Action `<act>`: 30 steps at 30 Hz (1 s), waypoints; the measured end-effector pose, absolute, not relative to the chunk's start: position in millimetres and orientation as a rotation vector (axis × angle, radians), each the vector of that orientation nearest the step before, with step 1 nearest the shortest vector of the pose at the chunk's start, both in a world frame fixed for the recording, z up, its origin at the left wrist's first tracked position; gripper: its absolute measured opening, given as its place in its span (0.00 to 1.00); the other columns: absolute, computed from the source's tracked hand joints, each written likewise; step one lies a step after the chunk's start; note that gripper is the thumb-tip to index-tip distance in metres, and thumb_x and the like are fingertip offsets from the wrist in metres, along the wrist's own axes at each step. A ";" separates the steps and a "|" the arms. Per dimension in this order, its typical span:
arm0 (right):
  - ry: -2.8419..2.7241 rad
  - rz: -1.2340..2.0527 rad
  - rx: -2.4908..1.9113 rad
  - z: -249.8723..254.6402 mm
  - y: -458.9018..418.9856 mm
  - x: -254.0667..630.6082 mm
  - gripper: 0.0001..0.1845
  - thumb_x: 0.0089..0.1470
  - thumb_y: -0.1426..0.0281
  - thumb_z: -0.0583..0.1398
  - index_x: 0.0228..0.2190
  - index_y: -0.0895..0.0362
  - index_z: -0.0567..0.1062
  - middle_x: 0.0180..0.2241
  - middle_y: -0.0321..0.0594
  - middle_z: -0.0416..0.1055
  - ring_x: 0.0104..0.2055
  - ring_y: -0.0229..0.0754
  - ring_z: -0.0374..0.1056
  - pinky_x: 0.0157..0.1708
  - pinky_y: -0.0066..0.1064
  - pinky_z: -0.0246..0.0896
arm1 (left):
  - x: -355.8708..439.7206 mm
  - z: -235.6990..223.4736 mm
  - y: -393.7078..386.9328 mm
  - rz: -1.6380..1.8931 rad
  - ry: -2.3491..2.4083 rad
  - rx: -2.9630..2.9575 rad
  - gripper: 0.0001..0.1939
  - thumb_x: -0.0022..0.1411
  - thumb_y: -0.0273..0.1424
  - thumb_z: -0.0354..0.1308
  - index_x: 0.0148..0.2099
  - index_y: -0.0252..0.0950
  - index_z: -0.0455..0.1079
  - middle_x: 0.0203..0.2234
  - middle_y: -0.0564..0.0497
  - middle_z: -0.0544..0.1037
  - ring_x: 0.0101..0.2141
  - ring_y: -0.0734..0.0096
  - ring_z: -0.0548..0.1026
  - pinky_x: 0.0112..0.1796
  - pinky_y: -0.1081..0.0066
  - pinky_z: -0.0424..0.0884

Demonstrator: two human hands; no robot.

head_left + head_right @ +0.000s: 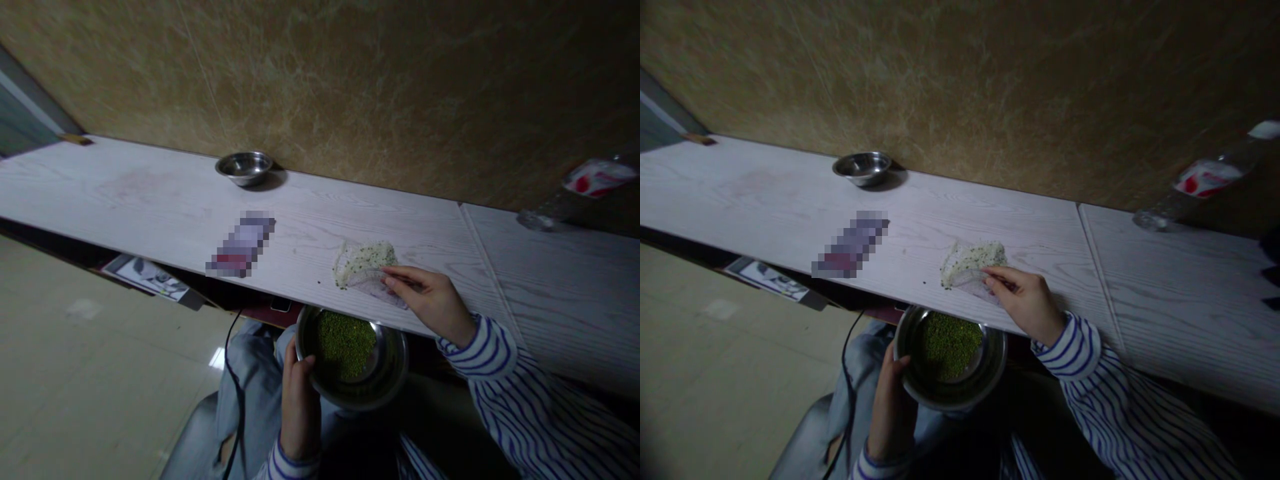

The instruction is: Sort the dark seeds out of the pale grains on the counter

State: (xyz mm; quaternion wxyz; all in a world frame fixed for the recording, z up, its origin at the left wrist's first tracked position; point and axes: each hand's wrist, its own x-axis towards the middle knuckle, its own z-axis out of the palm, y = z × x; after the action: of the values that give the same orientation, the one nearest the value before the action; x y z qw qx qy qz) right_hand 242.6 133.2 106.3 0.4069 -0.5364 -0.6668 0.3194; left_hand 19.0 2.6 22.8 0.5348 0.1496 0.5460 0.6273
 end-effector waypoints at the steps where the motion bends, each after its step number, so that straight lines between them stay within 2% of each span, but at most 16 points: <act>1: -1.669 0.801 -1.349 106.0 133.6 242.7 0.15 0.62 0.57 0.74 0.45 0.52 0.95 0.38 0.46 0.92 0.34 0.51 0.88 0.36 0.39 0.88 | 19.0 23.3 2.6 1.491 1.306 0.358 0.29 0.57 0.47 0.68 0.57 0.40 0.84 0.57 0.41 0.85 0.65 0.35 0.76 0.70 0.41 0.66; 5: -1.629 0.775 -1.333 103.5 136.6 239.9 0.15 0.60 0.57 0.74 0.43 0.52 0.95 0.38 0.46 0.92 0.34 0.50 0.88 0.36 0.39 0.88 | 17.2 24.8 1.6 1.472 1.324 0.388 0.26 0.58 0.45 0.67 0.56 0.41 0.84 0.56 0.42 0.85 0.64 0.36 0.77 0.68 0.44 0.70; 11: -1.641 0.840 -1.335 105.5 132.1 233.5 0.13 0.59 0.61 0.73 0.43 0.52 0.94 0.39 0.46 0.92 0.32 0.50 0.89 0.34 0.38 0.88 | 17.0 28.4 1.4 1.468 1.301 0.331 0.30 0.56 0.47 0.68 0.58 0.40 0.83 0.57 0.41 0.85 0.65 0.35 0.76 0.67 0.43 0.72; 16: -1.660 0.829 -1.330 108.1 127.1 233.7 0.13 0.60 0.61 0.73 0.44 0.53 0.94 0.38 0.46 0.92 0.33 0.51 0.89 0.35 0.39 0.89 | 17.9 27.6 2.2 1.484 1.314 0.347 0.29 0.56 0.46 0.67 0.57 0.40 0.84 0.58 0.41 0.85 0.67 0.34 0.75 0.69 0.42 0.69; 25: -1.617 0.836 -1.349 104.9 123.5 236.7 0.14 0.59 0.63 0.72 0.44 0.55 0.94 0.39 0.49 0.92 0.33 0.51 0.89 0.35 0.38 0.88 | 18.3 27.8 1.3 1.478 1.277 0.327 0.30 0.57 0.47 0.68 0.59 0.40 0.83 0.58 0.41 0.84 0.66 0.35 0.76 0.69 0.43 0.70; 30: -1.663 0.830 -1.357 103.8 123.9 235.3 0.14 0.61 0.61 0.72 0.44 0.54 0.94 0.40 0.49 0.92 0.34 0.51 0.89 0.35 0.39 0.88 | 18.6 20.4 2.3 1.494 1.311 0.355 0.30 0.55 0.47 0.67 0.57 0.39 0.84 0.58 0.40 0.85 0.65 0.32 0.77 0.68 0.39 0.69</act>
State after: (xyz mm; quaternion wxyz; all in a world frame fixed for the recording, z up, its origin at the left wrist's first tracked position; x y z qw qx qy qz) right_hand 235.3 123.9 103.8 0.4078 -0.5385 -0.6598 0.3291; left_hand 18.6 2.3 20.4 0.5323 0.1488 0.5496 0.6264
